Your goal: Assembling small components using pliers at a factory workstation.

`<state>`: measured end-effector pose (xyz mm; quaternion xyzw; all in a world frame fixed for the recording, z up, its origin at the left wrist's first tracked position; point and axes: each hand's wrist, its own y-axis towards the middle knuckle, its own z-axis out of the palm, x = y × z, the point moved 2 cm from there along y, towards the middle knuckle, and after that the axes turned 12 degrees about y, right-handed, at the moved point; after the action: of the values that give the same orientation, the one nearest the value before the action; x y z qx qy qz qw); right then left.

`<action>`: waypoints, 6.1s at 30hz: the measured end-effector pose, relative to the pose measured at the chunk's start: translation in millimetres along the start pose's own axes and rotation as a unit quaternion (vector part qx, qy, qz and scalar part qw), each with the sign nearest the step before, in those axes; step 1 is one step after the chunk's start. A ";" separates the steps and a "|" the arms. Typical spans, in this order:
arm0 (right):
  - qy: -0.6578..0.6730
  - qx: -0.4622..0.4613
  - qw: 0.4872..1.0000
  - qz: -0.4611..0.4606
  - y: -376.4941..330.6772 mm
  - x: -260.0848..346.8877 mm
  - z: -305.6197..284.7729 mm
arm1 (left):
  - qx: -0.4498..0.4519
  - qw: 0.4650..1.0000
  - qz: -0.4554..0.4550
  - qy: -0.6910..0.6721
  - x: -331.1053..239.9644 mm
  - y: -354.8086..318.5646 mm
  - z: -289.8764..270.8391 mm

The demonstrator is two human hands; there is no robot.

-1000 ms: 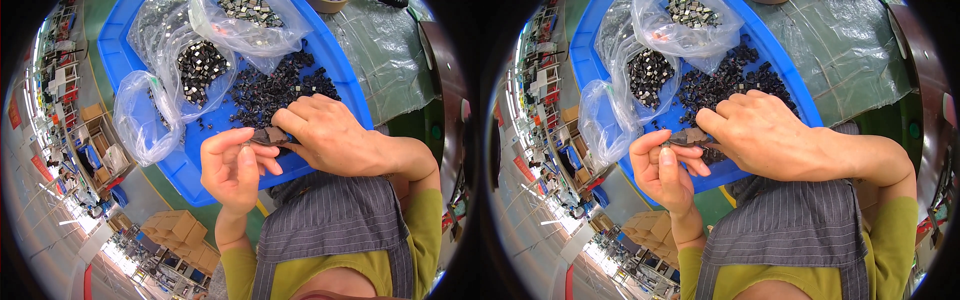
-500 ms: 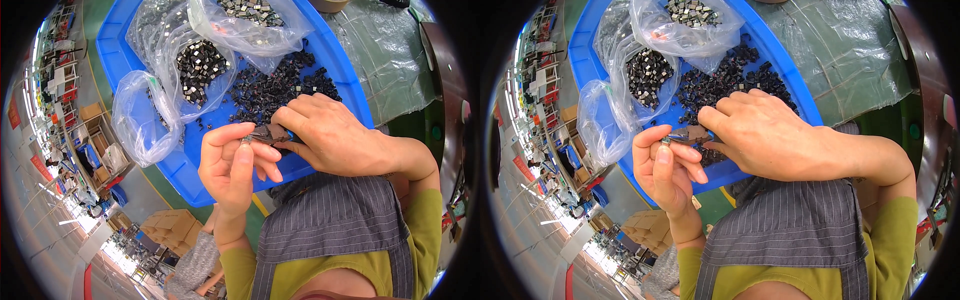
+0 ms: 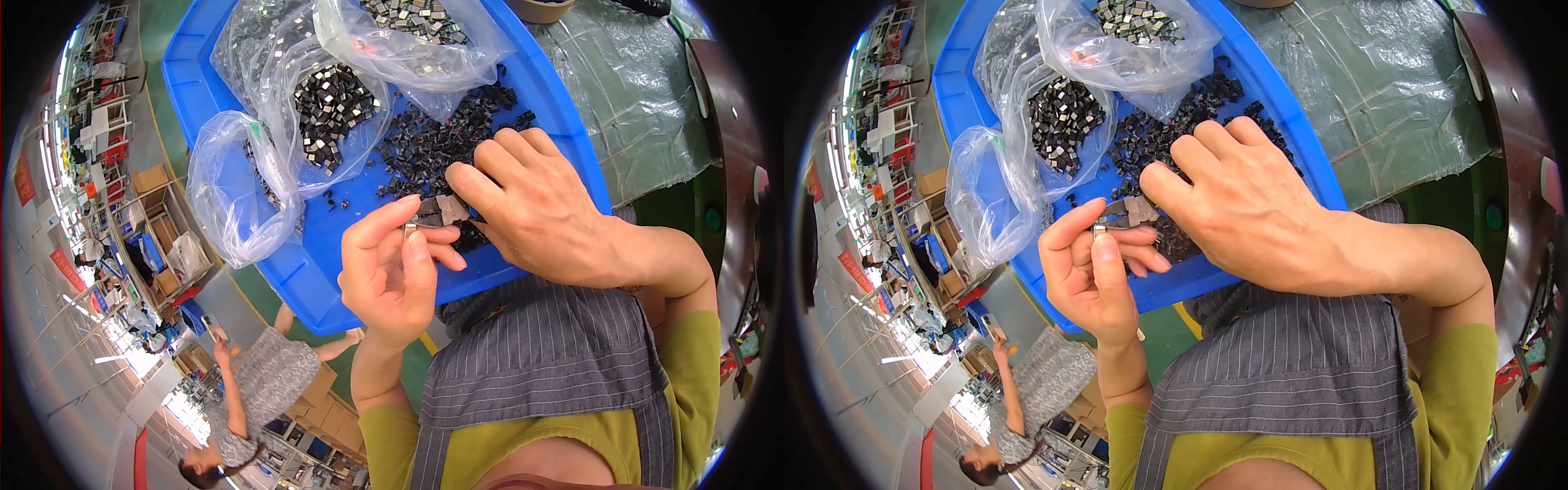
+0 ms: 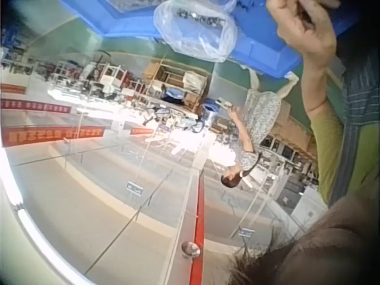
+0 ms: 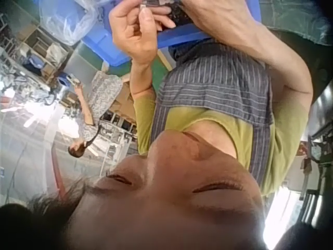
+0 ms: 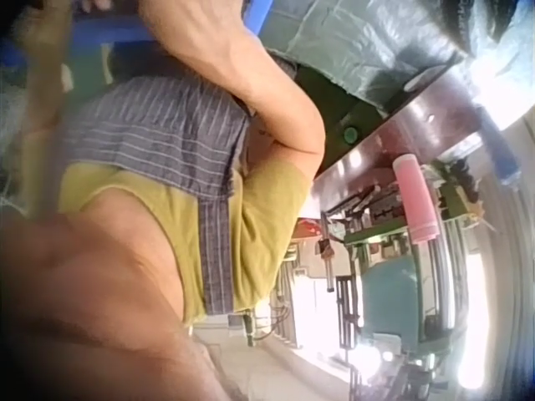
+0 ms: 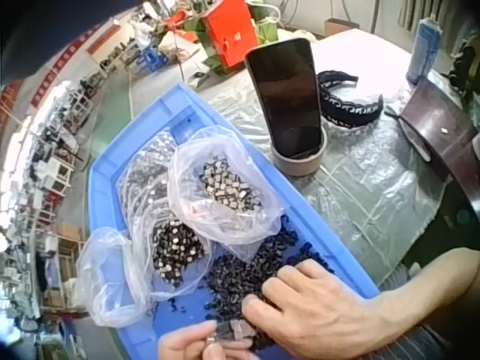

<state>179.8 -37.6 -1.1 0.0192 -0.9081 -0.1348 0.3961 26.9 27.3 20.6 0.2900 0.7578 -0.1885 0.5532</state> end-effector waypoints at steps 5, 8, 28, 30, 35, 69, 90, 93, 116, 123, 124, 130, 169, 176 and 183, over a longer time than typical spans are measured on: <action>-0.005 -0.005 1.000 -0.015 6.8 -1.9 0.0 | -0.007 1.000 0.010 0.012 -0.1 4.3 -0.5; 0.000 0.015 1.000 -0.016 15.7 5.0 -0.9 | -0.016 0.999 0.004 0.031 -0.2 2.9 -7.1; 0.052 0.091 0.992 0.071 -1.0 16.2 -1.9 | -0.007 0.996 0.047 -0.069 3.1 -2.6 -2.1; 0.031 0.073 0.996 0.050 5.2 23.6 -4.2 | -0.009 0.998 0.037 -0.053 1.5 -0.9 -3.8; -0.027 0.059 0.998 0.010 14.2 24.0 -2.5 | -0.050 0.995 0.054 0.068 8.7 -0.5 -4.5; 0.195 0.132 0.964 0.120 12.3 16.4 -13.1 | 0.003 0.999 -0.010 -0.051 0.5 2.7 -6.7; 0.095 0.031 0.995 0.006 -18.6 16.0 -32.1 | -0.037 0.998 0.029 -0.029 4.1 0.0 -6.4; 0.075 0.056 0.996 0.002 -20.4 16.3 -31.6 | -0.043 0.998 0.023 -0.032 2.2 -3.2 -6.5; -0.014 -0.049 0.998 -0.030 11.4 -1.4 -13.0 | -0.006 0.997 -0.042 -0.067 -2.2 0.9 -4.2; -0.020 -0.049 0.998 -0.028 8.8 -1.6 -9.0 | -0.047 0.998 0.013 0.030 -0.6 -0.4 1.5; -0.019 -0.050 0.998 -0.031 8.5 -1.6 -8.5 | -0.055 0.997 0.029 0.052 -0.9 -0.5 1.8; -0.014 -0.042 0.998 -0.034 9.0 -2.6 -7.6 | -0.047 0.996 0.033 0.074 -1.8 0.2 0.7; -0.057 -0.041 0.997 -0.042 6.5 -4.2 -4.1 | -0.050 0.990 0.057 0.121 0.0 0.1 1.7; -0.037 -0.007 0.999 -0.028 5.3 -3.2 -6.6 | -0.047 0.989 0.057 0.125 0.8 0.5 1.3; -0.040 0.009 0.999 -0.029 4.8 -3.8 -5.3 | -0.040 0.991 0.045 0.123 2.1 0.0 0.0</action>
<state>186.6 -33.7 0.9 0.0441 -0.9233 -0.1387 0.3553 26.5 27.7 18.6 0.3221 0.8135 -0.0955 0.4747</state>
